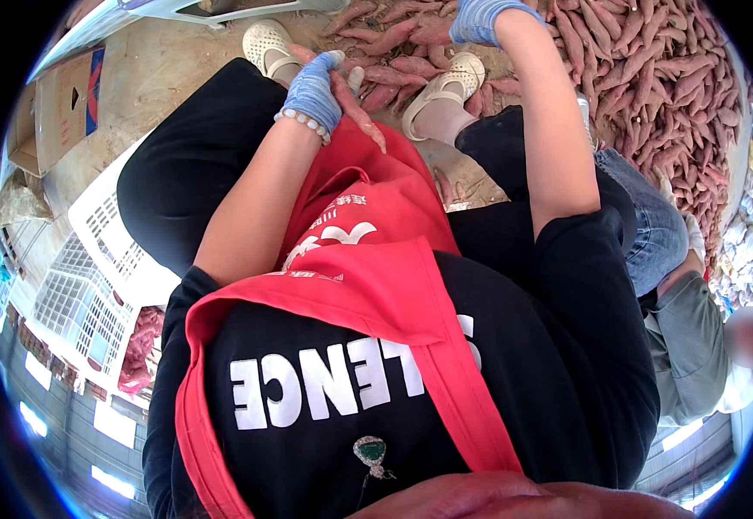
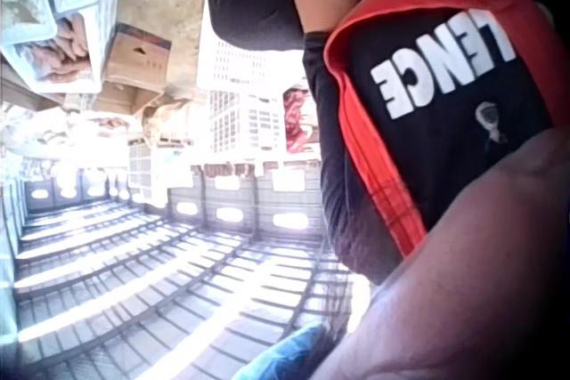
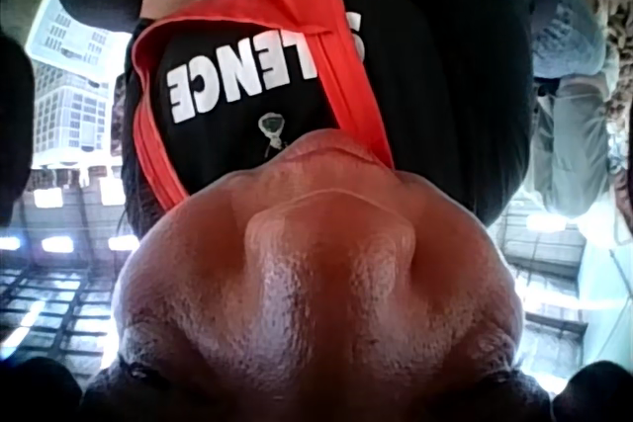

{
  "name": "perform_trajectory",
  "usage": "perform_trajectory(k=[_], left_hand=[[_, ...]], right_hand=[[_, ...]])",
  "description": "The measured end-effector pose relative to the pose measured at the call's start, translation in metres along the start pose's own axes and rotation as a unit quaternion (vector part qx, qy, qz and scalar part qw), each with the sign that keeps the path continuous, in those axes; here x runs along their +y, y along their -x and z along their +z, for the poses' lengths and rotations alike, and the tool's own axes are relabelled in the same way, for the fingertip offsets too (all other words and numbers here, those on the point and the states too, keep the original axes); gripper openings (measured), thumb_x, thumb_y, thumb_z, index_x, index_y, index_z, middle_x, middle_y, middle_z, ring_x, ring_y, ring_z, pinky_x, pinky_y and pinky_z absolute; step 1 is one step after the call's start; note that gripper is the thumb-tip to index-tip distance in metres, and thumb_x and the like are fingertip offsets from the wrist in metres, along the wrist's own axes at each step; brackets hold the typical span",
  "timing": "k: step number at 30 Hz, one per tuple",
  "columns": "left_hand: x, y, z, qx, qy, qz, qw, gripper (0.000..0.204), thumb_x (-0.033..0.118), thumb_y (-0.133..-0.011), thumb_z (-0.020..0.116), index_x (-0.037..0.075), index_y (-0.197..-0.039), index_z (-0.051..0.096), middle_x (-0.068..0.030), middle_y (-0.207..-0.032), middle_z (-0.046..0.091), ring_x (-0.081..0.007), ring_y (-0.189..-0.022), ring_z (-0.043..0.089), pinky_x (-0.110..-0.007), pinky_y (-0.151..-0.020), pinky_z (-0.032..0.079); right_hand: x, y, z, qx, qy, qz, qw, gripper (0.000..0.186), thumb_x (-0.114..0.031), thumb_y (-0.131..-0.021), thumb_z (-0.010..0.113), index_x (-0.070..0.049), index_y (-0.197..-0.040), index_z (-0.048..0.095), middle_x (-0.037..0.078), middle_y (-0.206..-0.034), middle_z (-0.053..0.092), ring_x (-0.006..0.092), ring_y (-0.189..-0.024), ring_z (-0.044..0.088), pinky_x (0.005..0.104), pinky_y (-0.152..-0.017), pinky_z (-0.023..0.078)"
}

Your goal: The person sits on the floor and sorts sweet potatoes by hand, picking them from a large pile and placing them into a white plastic basket. The person wears gloves and repeatedly transfers the vegetables from the floor to the basket.

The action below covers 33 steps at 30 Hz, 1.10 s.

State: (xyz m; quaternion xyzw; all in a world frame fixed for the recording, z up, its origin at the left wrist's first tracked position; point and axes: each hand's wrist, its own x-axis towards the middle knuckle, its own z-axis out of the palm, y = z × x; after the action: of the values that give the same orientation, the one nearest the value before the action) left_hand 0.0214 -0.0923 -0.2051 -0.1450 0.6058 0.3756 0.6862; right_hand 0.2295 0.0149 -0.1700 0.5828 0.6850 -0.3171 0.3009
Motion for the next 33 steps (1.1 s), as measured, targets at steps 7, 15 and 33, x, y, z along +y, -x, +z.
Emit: perform_trajectory(k=[7, 15, 33], left_hand=[[0.000, 0.002, 0.010, -0.123, -0.028, -0.041, 0.991, 0.049, 0.012, -0.074, 0.062, 0.006, -0.116, 0.038, -0.0101, -0.117, 0.040, -0.0296, -0.099, 0.048, -0.039, -0.084, 0.045], [0.007, 0.003, 0.012, -0.092, -0.008, 0.029, 0.995, 0.038, 0.020, -0.079, 0.057, 0.001, -0.110, 0.046, -0.0156, -0.106, 0.052, -0.0323, -0.099, 0.049, -0.042, -0.085, 0.044], [-0.005, -0.010, -0.014, -0.041, -0.095, -0.008, 0.995, 0.044, 0.023, -0.078, 0.057, 0.001, -0.114, 0.044, -0.0151, -0.120, 0.041, -0.0270, -0.106, 0.042, -0.044, -0.088, 0.036]], right_hand=[[-0.006, 0.047, -0.019, 0.054, -0.234, -0.094, 0.966, 0.039, -0.030, -0.066, 0.060, -0.005, -0.096, 0.060, 0.013, -0.087, 0.061, 0.0225, -0.074, 0.059, 0.0376, -0.069, 0.045], [-0.049, 0.039, -0.014, -0.088, -0.444, -0.257, 0.854, 0.037, -0.030, -0.070, 0.058, -0.006, -0.098, 0.060, 0.010, -0.082, 0.060, 0.0194, -0.068, 0.057, 0.0339, -0.062, 0.043], [0.013, -0.064, 0.129, -0.053, -0.146, 0.041, 0.987, 0.028, -0.023, -0.076, 0.052, -0.009, -0.099, 0.060, 0.013, -0.094, 0.058, 0.0284, -0.087, 0.052, 0.0355, -0.075, 0.041]])
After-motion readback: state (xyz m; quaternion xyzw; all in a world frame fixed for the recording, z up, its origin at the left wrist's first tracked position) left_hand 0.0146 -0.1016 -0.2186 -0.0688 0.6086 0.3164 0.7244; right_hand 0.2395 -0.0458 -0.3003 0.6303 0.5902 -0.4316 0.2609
